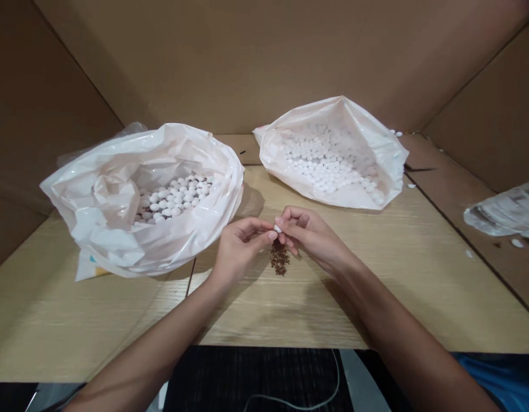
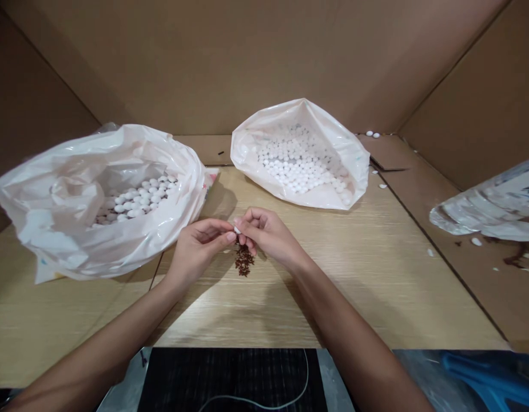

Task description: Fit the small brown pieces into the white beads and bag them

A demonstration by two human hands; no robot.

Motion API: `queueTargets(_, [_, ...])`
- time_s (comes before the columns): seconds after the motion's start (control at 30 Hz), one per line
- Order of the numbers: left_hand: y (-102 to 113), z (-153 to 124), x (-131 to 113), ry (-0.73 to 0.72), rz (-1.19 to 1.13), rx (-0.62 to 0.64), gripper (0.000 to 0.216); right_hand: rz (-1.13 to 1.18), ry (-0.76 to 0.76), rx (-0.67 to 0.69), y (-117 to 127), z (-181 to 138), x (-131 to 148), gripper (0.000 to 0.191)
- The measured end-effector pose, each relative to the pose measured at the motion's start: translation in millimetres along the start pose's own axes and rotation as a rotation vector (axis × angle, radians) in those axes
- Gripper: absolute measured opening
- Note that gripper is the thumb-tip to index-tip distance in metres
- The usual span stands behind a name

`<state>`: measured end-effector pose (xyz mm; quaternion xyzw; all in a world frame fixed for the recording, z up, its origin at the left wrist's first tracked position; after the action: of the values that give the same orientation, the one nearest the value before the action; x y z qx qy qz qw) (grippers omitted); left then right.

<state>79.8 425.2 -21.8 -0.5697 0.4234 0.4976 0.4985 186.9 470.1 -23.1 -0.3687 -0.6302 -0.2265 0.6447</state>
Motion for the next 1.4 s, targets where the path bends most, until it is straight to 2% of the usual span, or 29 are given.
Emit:
queueTargets(0.53, [-0.5, -2.3, -6.8, -0.016, 0.045, -0.012, 0.008, 0.042, -0.008, 0.006, -6.3, -2.3, -1.3, 0.039])
queueTargets(0.8, [-0.3, 0.7, -6.5, -0.047, 0.071, -0.020, 0.014, 0.043, -0.017, -0.004, -7.0, -2.0, 0.3, 0.038])
queueTargets(0.9, [1.6, 3.3, -6.6, -0.082, 0.160, -0.023, 0.013, -0.068, 0.026, -0.076, 7.7, 0.8, 5.2, 0.034])
queueTargets(1.0, [5.3, 5.1, -7.0, -0.132, 0.324, -0.034, 0.012, -0.228, 0.098, -0.290, 39.7, 2.5, 9.7, 0.025])
queueTargets(1.1, [6.7, 5.7, -9.6, -0.207, 0.519, -0.036, 0.016, -0.502, 0.157, -0.463, 65.1, 2.1, 13.5, 0.015])
queueTargets(1.17, [5.1, 5.9, -11.0, -0.247, 0.617, -0.020, 0.024, -0.680, 0.089, -0.489, 73.6, 4.3, 8.3, 0.011])
queueTargets(1.23, [3.4, 6.2, -11.2, -0.263, 0.675, -0.002, 0.026, -0.768, 0.033, -0.481, 77.9, 6.6, 3.1, 0.017])
queueTargets(1.4, [3.6, 7.2, -9.0, -0.239, 0.729, 0.010, 0.028, -0.829, 0.090, -0.508, 80.0, 8.1, 8.5, 0.033])
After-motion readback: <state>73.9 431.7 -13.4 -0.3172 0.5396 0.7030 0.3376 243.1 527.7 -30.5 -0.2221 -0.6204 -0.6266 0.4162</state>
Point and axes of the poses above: each hand's wrist, its own z-axis towards the middle knuckle, its own y-axis out of the back of the hand, x = y × z, the point moved 8 cm from there along z, towards the middle knuckle
